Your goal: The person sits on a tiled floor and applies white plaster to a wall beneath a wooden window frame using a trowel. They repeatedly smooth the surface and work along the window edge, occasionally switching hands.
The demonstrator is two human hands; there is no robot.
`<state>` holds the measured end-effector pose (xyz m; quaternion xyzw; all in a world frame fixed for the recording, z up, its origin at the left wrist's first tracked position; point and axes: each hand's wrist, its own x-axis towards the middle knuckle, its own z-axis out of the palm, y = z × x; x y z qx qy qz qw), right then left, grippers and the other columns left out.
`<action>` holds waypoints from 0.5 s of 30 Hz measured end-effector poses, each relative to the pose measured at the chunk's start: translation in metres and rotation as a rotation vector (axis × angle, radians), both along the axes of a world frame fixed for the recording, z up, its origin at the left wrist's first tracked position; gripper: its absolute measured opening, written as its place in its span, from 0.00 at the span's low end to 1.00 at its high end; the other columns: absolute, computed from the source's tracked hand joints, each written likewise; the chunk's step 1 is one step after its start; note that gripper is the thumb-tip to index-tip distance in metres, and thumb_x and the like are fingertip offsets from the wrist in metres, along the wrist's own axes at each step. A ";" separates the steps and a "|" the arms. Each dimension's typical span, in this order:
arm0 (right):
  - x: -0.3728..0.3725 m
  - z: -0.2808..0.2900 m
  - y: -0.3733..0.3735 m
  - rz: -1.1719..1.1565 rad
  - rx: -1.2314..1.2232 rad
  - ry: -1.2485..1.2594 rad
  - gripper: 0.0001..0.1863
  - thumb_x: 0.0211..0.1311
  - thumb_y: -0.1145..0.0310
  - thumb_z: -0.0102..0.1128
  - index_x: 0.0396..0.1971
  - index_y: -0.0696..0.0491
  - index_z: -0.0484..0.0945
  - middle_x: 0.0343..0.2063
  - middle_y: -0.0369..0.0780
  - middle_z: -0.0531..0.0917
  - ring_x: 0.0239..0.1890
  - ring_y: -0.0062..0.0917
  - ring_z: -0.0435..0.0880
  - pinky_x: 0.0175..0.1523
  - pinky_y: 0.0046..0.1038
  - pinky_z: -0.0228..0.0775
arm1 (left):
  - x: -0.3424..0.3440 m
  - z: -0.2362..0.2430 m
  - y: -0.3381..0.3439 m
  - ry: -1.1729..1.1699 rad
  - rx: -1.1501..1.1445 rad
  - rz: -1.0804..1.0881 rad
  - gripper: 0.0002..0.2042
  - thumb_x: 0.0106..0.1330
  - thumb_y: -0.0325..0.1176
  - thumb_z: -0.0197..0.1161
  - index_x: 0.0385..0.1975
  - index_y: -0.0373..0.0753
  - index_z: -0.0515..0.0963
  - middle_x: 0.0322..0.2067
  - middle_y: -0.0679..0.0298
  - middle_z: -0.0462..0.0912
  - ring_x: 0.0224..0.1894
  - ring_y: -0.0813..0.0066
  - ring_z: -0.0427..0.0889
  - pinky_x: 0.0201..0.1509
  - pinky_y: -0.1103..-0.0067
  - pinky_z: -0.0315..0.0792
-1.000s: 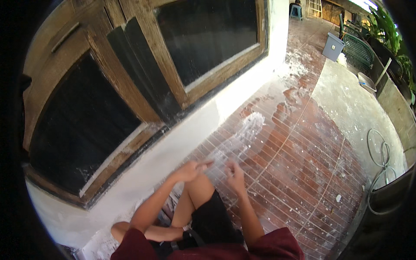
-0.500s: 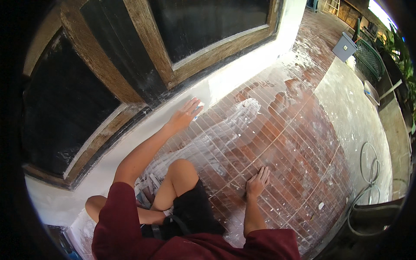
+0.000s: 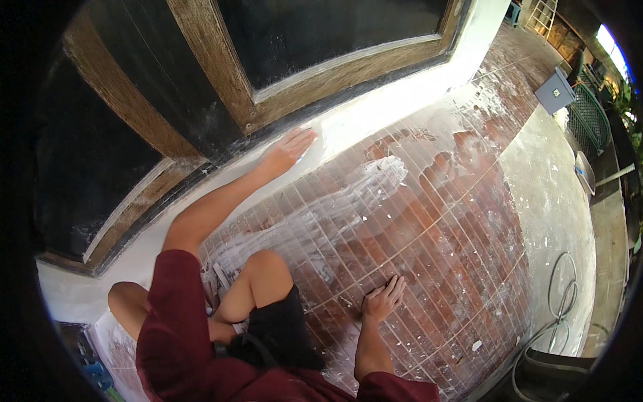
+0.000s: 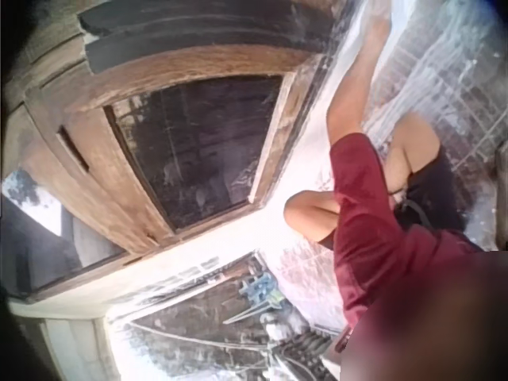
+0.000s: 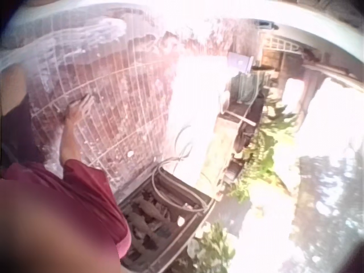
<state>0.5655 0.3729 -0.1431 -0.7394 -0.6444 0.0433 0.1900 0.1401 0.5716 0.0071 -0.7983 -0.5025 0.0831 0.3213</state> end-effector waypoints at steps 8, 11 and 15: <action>0.001 0.000 0.000 0.016 -0.006 -0.042 0.31 0.62 0.71 0.47 0.67 0.54 0.61 0.68 0.46 0.63 0.72 0.39 0.58 0.70 0.41 0.50 | -0.007 0.017 -0.028 0.152 0.032 0.036 0.32 0.62 0.33 0.53 0.68 0.32 0.59 0.72 0.64 0.55 0.75 0.71 0.51 0.78 0.70 0.45; 0.000 0.000 0.001 0.015 -0.018 -0.035 0.31 0.62 0.71 0.47 0.67 0.53 0.61 0.68 0.47 0.63 0.72 0.39 0.58 0.70 0.41 0.50 | 0.021 0.027 0.021 0.159 0.074 0.057 0.32 0.63 0.34 0.53 0.68 0.32 0.59 0.72 0.63 0.56 0.74 0.71 0.51 0.78 0.70 0.45; 0.001 0.000 0.002 0.023 -0.029 -0.048 0.32 0.61 0.71 0.47 0.68 0.53 0.60 0.68 0.47 0.62 0.72 0.40 0.57 0.71 0.41 0.50 | 0.043 0.022 0.050 0.092 0.080 0.091 0.32 0.62 0.32 0.53 0.69 0.32 0.59 0.72 0.62 0.56 0.74 0.72 0.52 0.78 0.70 0.46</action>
